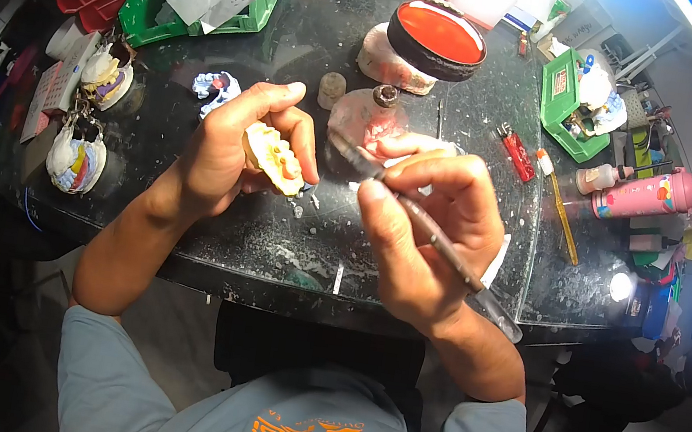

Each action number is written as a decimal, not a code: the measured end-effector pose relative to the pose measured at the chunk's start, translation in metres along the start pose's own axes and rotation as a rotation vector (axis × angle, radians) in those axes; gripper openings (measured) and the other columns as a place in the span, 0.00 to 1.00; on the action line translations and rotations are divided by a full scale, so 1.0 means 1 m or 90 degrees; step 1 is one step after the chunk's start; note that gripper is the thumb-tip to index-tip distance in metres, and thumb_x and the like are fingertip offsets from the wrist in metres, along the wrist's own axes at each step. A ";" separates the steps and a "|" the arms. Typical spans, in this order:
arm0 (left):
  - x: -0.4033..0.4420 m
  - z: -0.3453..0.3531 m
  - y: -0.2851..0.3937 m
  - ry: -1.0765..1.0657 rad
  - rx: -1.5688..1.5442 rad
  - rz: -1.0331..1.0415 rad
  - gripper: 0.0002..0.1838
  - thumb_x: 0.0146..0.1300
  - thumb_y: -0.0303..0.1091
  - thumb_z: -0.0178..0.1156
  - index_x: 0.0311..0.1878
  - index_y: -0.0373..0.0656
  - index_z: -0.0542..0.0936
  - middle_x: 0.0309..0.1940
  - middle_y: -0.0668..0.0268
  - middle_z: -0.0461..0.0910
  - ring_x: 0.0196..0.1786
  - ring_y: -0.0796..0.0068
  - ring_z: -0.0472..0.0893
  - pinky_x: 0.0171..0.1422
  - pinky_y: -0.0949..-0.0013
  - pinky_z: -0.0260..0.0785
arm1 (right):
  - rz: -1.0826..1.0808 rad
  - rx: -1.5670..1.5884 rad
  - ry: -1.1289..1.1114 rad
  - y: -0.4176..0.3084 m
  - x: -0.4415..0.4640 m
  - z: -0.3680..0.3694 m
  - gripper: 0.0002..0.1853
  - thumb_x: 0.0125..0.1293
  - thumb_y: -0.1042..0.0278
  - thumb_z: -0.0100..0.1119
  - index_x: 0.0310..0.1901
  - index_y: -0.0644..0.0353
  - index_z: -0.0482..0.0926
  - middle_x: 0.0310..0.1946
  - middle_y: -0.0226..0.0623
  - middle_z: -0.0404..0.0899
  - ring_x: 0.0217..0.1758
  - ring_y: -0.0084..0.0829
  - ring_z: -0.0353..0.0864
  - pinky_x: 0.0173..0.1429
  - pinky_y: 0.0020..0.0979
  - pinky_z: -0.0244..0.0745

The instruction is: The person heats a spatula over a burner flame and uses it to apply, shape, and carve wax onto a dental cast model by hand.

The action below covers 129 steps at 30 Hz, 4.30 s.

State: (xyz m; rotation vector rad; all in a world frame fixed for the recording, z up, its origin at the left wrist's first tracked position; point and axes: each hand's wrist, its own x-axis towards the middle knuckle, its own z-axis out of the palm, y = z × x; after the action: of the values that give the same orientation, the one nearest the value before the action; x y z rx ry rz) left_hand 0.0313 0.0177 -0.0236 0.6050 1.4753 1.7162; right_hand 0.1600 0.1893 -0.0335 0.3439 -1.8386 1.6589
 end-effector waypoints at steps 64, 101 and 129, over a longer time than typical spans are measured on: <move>-0.009 0.008 0.008 -0.021 0.222 -0.015 0.37 0.78 0.58 0.40 0.36 0.33 0.86 0.12 0.67 0.70 0.16 0.80 0.70 0.25 0.75 0.61 | 0.073 0.133 -0.029 -0.002 -0.011 0.019 0.07 0.63 0.82 0.63 0.35 0.67 0.72 0.27 0.40 0.78 0.54 0.42 0.80 0.60 0.42 0.79; -0.005 0.005 0.009 -0.002 0.248 0.059 0.42 0.79 0.58 0.33 0.27 0.33 0.85 0.12 0.67 0.71 0.17 0.82 0.66 0.28 0.76 0.59 | 0.041 -0.019 0.191 0.004 0.011 0.000 0.08 0.68 0.81 0.62 0.42 0.67 0.71 0.36 0.44 0.82 0.36 0.26 0.83 0.43 0.26 0.82; -0.009 0.010 0.013 -0.022 0.231 0.023 0.34 0.78 0.52 0.41 0.33 0.31 0.85 0.12 0.62 0.74 0.18 0.76 0.76 0.26 0.71 0.67 | 0.041 0.121 -0.031 0.000 -0.010 0.015 0.09 0.63 0.82 0.64 0.34 0.65 0.71 0.27 0.38 0.78 0.55 0.39 0.78 0.62 0.44 0.77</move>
State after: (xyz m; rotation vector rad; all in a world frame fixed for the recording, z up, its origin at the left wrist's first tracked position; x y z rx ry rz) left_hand 0.0409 0.0160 -0.0074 0.8497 1.7765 1.4638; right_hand 0.1638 0.1723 -0.0396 0.4129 -1.7462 1.8915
